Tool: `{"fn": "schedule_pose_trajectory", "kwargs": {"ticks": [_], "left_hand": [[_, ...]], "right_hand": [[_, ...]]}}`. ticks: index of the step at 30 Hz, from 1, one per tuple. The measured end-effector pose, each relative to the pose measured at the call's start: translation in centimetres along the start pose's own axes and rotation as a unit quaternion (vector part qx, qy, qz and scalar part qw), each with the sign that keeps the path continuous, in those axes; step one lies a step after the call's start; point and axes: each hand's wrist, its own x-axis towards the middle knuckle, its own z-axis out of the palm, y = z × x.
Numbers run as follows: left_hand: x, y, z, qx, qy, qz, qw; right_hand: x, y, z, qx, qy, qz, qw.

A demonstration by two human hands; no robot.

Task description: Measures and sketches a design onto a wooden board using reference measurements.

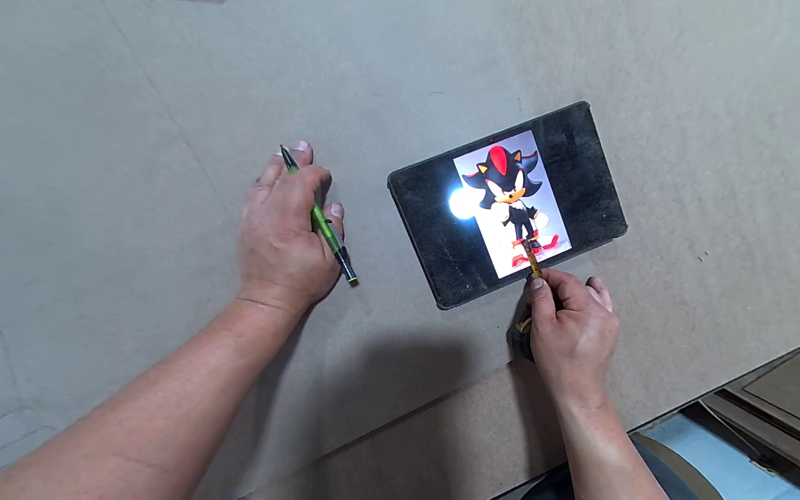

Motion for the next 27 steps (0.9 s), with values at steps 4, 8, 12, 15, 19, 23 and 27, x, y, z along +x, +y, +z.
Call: {"fn": "schedule_pose_trajectory", "kwargs": {"ticks": [4,8,12,15,19,23,27], "left_hand": [[0.02,0.06,-0.09,0.002,-0.005,-0.004,1.000],[0.00,0.08,-0.06,0.000,-0.002,-0.005,1.000],[-0.02,0.04,0.01,-0.001,0.003,0.000,1.000],[0.03,0.04,-0.02,0.000,0.002,0.003,1.000],[0.01,-0.06,0.04,0.002,0.004,0.003,1.000],[-0.04,-0.01,-0.03,0.002,0.000,-0.002,1.000],[0.05,-0.01,0.02,-0.002,0.001,0.001,1.000]], "right_hand": [[0.03,-0.10,-0.04,-0.003,0.001,0.003,1.000],[0.03,-0.08,0.03,0.001,0.004,0.004,1.000],[0.00,0.05,0.11,0.002,0.007,0.001,1.000],[0.05,-0.04,-0.07,-0.001,0.001,0.000,1.000],[0.04,-0.10,-0.09,0.000,0.001,0.003,1.000],[-0.02,-0.03,-0.01,0.003,0.000,0.003,1.000],[0.00,-0.01,0.02,0.001,0.002,0.003,1.000]]}}
